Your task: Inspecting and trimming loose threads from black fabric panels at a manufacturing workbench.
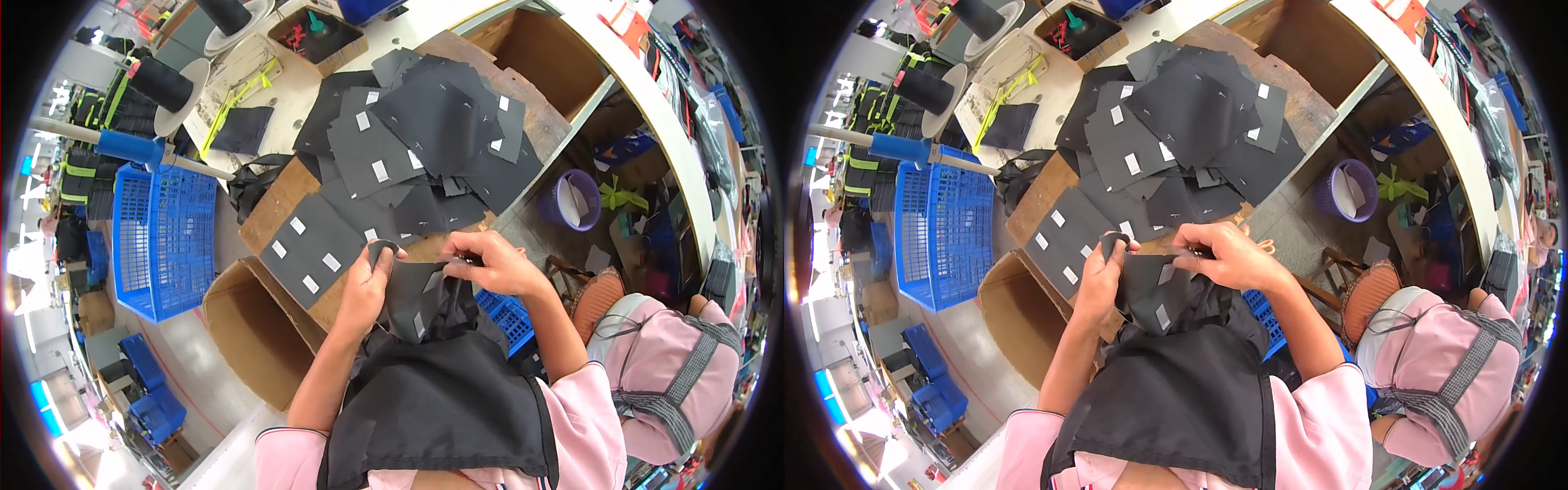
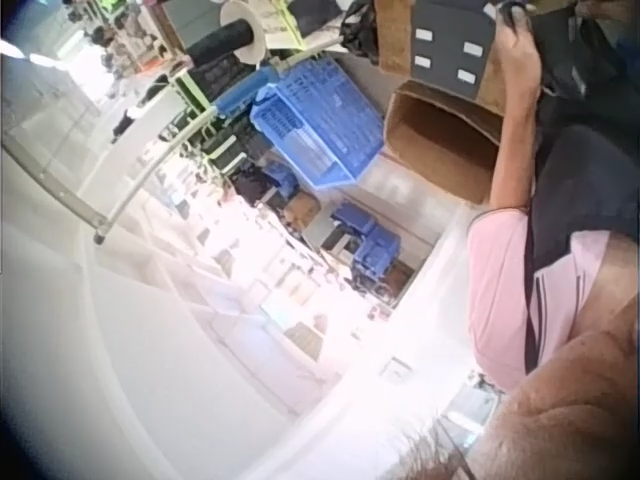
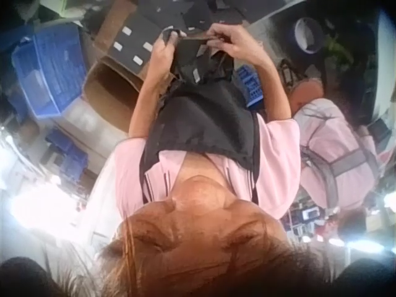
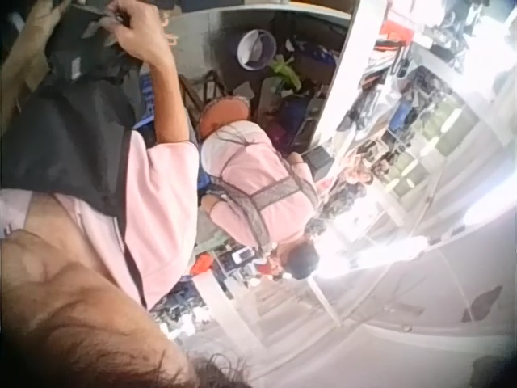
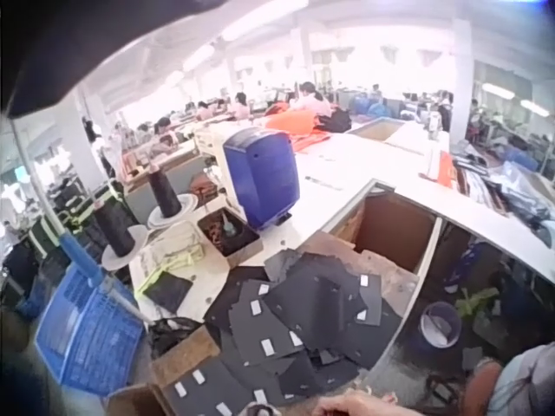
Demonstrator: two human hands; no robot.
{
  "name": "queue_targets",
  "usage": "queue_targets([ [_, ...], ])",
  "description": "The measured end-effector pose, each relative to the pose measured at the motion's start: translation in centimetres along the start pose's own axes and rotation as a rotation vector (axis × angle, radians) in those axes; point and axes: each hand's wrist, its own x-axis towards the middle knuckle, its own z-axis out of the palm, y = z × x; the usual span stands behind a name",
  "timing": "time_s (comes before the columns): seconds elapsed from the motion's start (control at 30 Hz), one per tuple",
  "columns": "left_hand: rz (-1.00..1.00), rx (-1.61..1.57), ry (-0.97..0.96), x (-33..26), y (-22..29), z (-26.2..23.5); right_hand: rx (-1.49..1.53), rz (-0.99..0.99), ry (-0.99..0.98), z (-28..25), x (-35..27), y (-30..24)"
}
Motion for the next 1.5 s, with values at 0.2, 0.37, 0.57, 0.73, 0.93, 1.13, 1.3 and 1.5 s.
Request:
queue_targets([
  [0.2, -0.056, -0.279, -0.157, -0.6, 1.1, 0.5, 0.152, 0.072, 0.372, 3.4, 0.8, 0.4],
  [0.37, -0.116, -0.288, -0.022, -0.5, 1.5, 0.1, -0.347, -0.214, 0.694, 4.9, -2.1, 0.6],
  [0.57, -0.079, -0.167, -0.053, -0.7, 1.5, 0.7, -0.493, -0.291, 0.639, 4.4, -1.9, -0.1],
  [0.73, -0.084, -0.158, -0.070, -0.8, 1.6, 0.4, -0.544, -0.362, 0.657, 4.9, -1.8, 0.7],
  [0.93, -0.073, -0.134, -0.079, -0.8, 1.7, 0.3, -0.572, -0.380, 0.610, 4.8, -1.5, 0.2],
  [1.13, -0.068, -0.146, -0.100, -0.5, 1.3, -0.4, -0.285, -0.242, 0.683, 4.3, -1.4, 0.6],
  [1.3, -0.047, -0.117, -0.047, 0.4, 0.2, -0.1, 0.499, 0.256, 0.139, 1.1, 0.7, 3.4],
  [1.5, 0.056, -0.205, 0.259, 1.9, -1.4, -1.1, 0.547, 0.313, 0.321, 3.4, -1.3, 3.1],
])
